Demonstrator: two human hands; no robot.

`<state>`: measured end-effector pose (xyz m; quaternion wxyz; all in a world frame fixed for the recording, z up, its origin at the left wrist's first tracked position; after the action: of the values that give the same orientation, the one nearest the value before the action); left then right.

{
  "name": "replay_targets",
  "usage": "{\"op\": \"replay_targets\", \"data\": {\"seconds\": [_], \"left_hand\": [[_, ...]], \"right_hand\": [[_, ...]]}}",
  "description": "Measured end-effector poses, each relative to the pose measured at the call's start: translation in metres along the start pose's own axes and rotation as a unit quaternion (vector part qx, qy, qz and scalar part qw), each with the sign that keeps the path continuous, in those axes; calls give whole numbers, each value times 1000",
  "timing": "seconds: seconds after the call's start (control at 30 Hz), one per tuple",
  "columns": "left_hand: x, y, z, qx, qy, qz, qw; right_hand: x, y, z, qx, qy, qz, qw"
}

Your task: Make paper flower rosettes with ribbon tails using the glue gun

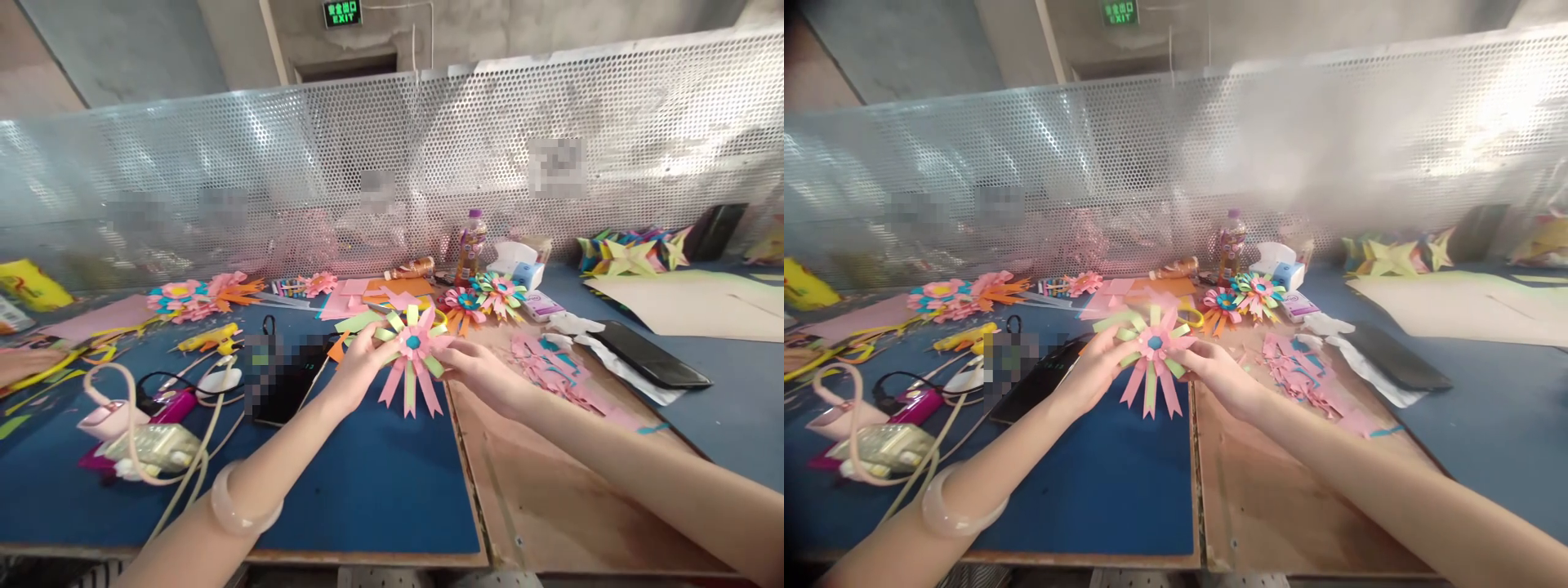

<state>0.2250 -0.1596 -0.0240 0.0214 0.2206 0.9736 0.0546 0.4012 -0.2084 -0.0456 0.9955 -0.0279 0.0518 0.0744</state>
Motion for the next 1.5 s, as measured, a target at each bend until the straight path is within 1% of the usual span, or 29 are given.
{"op": "replay_targets", "data": {"seconds": [0.13, 0.27, 0.4, 0.53, 0.63, 0.73, 0.8, 0.97, 1.13, 1.27, 1.4, 1.5], "left_hand": [[1, 0, -3, -31, -2, -15, 999], [4, 2, -2, -58, -16, -25, 998], [9, 4, 0, -37, -7, -52, 998], [11, 4, -1, -19, 16, -63, 998], [11, 2, -3, -18, 28, -61, 998], [9, 0, -6, -18, 30, -42, 998], [8, 0, -8, -20, 29, -35, 999], [6, -4, -14, -25, 19, -40, 999], [0, -14, -26, -34, 3, -30, 999], [-1, -21, -36, -54, -20, -9, 998], [3, -23, -36, -75, -61, 11, 995], [8, -26, -34, -86, -80, 17, 993]], "right_hand": [[-12, 11, 5, -36, 34, -21, 999], [-16, 23, 4, -25, 24, -25, 999], [-15, 30, 8, 8, -6, -22, 1000], [-15, 31, 14, 37, -35, -5, 999], [-16, 28, 19, 54, -42, 14, 998], [-17, 25, 21, 63, -41, 27, 997], [-18, 25, 20, 63, -39, 29, 997], [-20, 22, 19, 56, -36, 24, 998], [-25, 9, 36, 52, -50, 54, 996], [-27, -2, 52, 39, -52, 51, 997], [-30, -10, 59, 37, -41, 40, 998], [-35, -19, 63, 45, -29, 53, 997]]}}
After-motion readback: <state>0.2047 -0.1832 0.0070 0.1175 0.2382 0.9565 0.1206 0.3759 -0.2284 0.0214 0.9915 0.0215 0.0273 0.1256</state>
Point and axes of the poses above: each hand's wrist, its own y-axis towards the middle knuckle, its own x-axis out of the back of the hand, z = x × y, the point moved 2 cm from there along y, towards the middle knuckle, and after that the axes turned 2 degrees about -x, right-handed, at the moved point
